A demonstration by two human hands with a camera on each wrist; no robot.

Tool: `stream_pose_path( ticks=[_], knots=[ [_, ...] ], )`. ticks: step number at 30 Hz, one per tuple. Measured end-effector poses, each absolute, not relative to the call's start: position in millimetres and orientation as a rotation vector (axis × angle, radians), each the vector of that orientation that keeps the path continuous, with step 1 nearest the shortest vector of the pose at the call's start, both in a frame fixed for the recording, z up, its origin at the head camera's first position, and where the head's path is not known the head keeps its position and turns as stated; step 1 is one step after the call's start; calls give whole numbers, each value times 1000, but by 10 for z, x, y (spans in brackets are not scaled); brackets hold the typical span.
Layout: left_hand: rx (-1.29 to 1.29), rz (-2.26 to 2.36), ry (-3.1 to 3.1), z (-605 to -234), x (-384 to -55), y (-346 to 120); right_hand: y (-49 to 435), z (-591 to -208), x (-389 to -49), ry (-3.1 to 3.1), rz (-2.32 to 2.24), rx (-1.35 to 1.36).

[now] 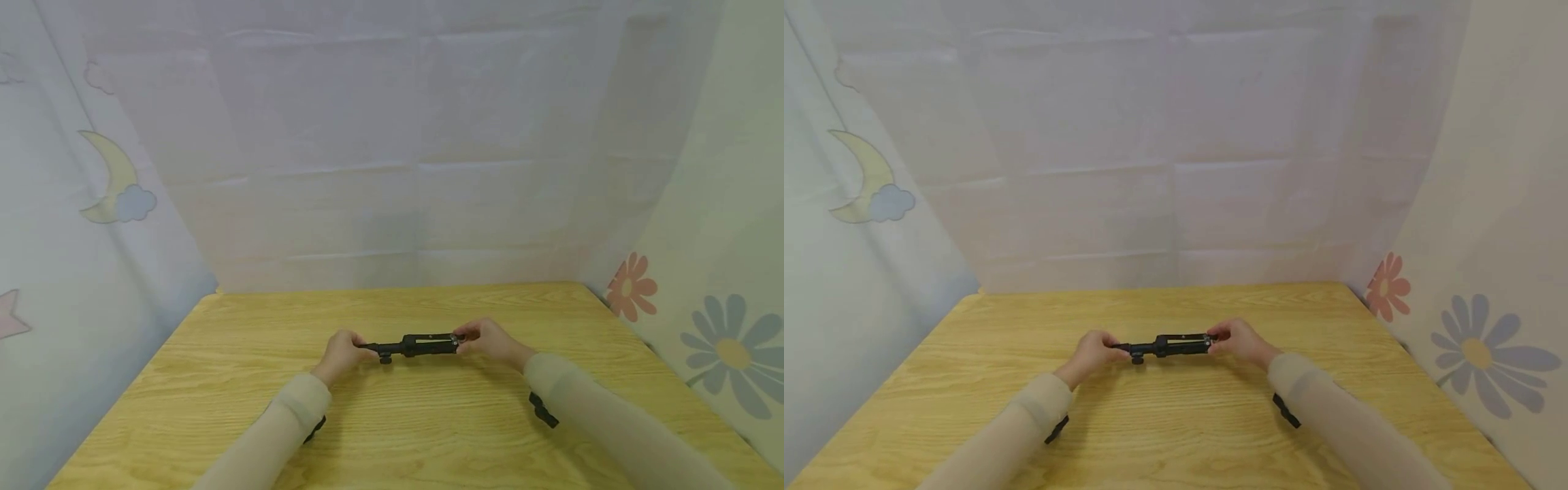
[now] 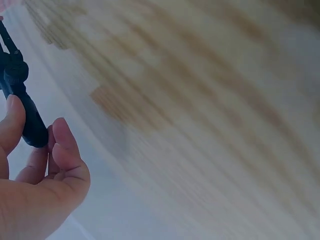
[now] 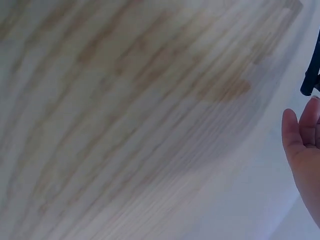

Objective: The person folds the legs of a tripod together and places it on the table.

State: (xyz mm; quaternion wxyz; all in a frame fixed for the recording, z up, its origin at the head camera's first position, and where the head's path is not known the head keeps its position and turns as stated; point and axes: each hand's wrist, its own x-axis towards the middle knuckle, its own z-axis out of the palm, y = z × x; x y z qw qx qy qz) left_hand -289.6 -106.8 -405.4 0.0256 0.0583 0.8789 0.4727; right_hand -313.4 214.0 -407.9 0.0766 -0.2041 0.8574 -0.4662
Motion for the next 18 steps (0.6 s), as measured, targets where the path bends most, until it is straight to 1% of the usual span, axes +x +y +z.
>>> stream_pose_path(
  ticks=[7, 18],
  knots=[
    [193, 1357, 2765, -4067, -2939, -1072, 2099, -4149, -3130, 2636, -1300, -637],
    [201, 1237, 2802, -4002, -2965, -1017, 2105, -4181, -3128, 2650, -1249, -593]
  ],
)
